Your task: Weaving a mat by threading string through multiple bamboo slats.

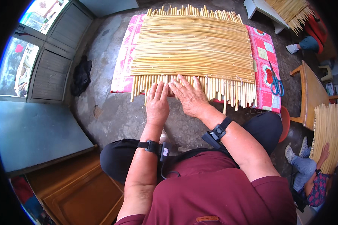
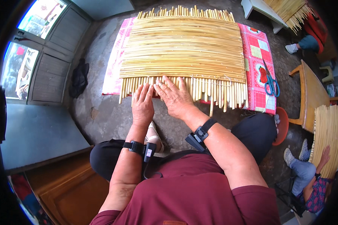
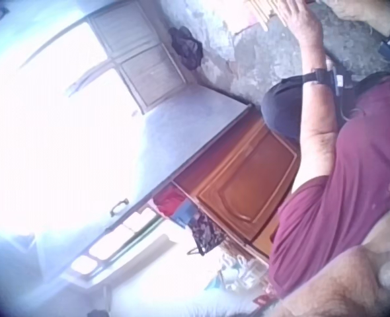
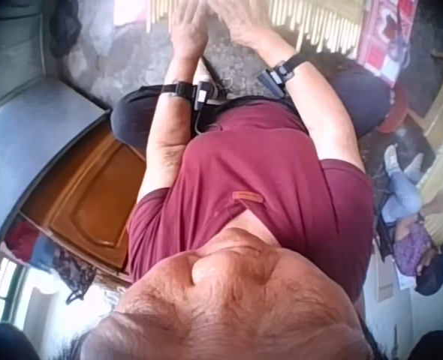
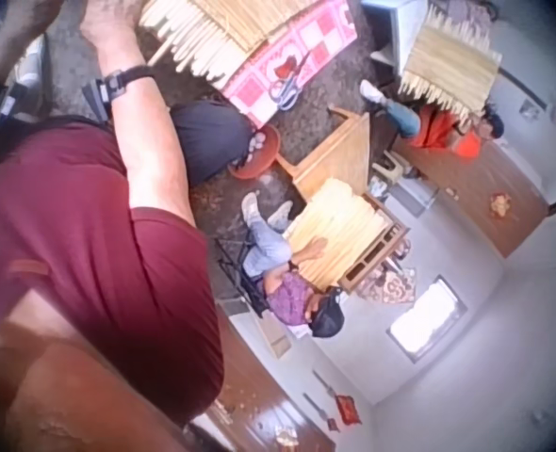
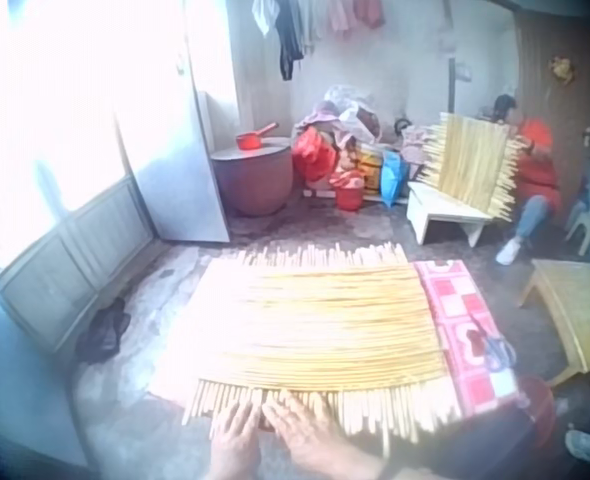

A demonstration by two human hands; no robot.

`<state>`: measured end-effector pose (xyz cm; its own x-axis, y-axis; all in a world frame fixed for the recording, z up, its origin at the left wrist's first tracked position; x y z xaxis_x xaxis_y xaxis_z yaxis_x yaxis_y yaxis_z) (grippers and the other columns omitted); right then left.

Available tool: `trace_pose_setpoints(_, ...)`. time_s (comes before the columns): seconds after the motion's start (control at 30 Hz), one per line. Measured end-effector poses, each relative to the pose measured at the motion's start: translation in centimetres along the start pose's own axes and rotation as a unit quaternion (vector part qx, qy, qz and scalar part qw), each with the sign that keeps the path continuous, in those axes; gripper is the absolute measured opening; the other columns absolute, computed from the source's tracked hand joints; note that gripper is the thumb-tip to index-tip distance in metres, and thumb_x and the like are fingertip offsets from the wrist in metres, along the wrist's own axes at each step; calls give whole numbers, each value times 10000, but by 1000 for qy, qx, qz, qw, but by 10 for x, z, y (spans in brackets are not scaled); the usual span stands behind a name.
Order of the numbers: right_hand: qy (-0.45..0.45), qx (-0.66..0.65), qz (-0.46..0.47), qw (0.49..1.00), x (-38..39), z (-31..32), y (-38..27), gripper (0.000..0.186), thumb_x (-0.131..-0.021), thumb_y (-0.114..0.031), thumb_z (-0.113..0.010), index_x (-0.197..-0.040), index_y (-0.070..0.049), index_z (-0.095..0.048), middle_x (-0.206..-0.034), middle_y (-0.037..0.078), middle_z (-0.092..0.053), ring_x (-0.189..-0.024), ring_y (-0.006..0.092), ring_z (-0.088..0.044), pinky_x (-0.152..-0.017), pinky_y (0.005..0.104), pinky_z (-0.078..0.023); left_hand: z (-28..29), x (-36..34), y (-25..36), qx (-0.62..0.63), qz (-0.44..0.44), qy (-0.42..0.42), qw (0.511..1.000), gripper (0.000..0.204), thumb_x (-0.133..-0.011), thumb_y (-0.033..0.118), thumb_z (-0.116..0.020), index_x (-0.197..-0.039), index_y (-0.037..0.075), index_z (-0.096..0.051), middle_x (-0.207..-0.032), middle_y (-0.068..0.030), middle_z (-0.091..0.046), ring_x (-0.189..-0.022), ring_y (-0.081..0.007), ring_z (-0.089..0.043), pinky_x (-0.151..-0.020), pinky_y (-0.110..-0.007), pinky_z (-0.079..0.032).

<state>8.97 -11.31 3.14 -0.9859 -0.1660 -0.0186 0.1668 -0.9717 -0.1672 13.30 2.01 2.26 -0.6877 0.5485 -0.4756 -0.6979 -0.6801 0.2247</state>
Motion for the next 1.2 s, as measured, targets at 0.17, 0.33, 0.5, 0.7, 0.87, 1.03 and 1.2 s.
trace_pose_setpoints(0.17, 36, 54, 10, 998, 1, -1, -3, 602, -877, -180, -498, -1452, -174, -319, -1484, 13, -341, -1414, 227, -216, -1109, 578, -147, -3, -3, 1, -25, -3, 28, 999, 397, -764, 50, -560, -1157, 56, -618, -1235, -110, -576, -1186, -328, -493, -989, -469, -378)
trace_pose_setpoints(0.33, 66, 51, -3, 997, -1, -5, -8, 557, -887, -170, -474, -1431, -154, -352, -1461, 22, -372, -1398, 232, -252, -1101, 590, -164, -3, -6, 5, -69, -8, 18, 997, 386, -748, 76, -573, -1130, 43, -616, -1236, -106, -567, -1177, -318, -470, -978, -469, -356)
trace_pose_setpoints(0.5, 82, 72, -35, 993, -1, -10, -13, 517, -906, -191, -441, -1416, -149, -373, -1457, 32, -373, -1388, 242, -267, -1101, 593, -168, -7, -2, 5, -78, 28, -38, 996, 402, -802, 69, -544, -1199, 86, -601, -1321, -92, -534, -1250, -315, -444, -1048, -479, -311)
trace_pose_setpoints(0.7, 32, 53, -42, 997, -1, -13, -18, 667, -842, -161, -501, -1467, -135, -269, -1504, 55, -284, -1426, 246, -174, -1132, 563, -100, -13, 14, 2, -39, 16, -56, 998, 553, -787, 12, -475, -1340, 12, -447, -1432, -183, -397, -1364, -327, -320, -1116, -481, -211)
trace_pose_setpoints(0.87, 14, 76, -58, 995, 12, -17, -30, 660, -862, -265, -459, -1461, -66, -265, -1519, 100, -250, -1427, 280, -154, -1135, 555, -57, -15, 14, 5, -43, 22, -69, 996, 556, -801, 50, -497, -1353, 19, -430, -1451, -173, -373, -1382, -323, -290, -1119, -496, -194)
trace_pose_setpoints(1.03, 17, 95, -67, 993, 15, -12, -30, 742, -821, -318, -530, -1464, -66, -257, -1503, 115, -266, -1421, 289, -159, -1134, 554, -51, -17, 11, 8, -42, 9, -47, 998, 549, -784, 34, -501, -1330, 7, -449, -1428, -182, -402, -1380, -331, -294, -1135, -490, -164)
trace_pose_setpoints(1.2, -21, 84, -60, 994, 18, -15, -32, 761, -837, -331, -513, -1477, -54, -208, -1539, 125, -200, -1436, 299, -115, -1138, 552, -33, -17, 19, 9, -39, 26, -93, 995, 583, -814, 38, -483, -1389, 50, -389, -1464, -158, -359, -1397, -312, -258, -1141, -478, -144)
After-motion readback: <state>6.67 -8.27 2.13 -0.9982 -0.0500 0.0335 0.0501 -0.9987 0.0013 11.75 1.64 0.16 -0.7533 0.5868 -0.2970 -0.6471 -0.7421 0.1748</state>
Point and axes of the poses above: each hand's wrist, its own x-axis away from the middle knuckle, its own z-axis out of the back of the hand, y = z × x, the point moved 4 cm from there along -x, towards the middle knuckle
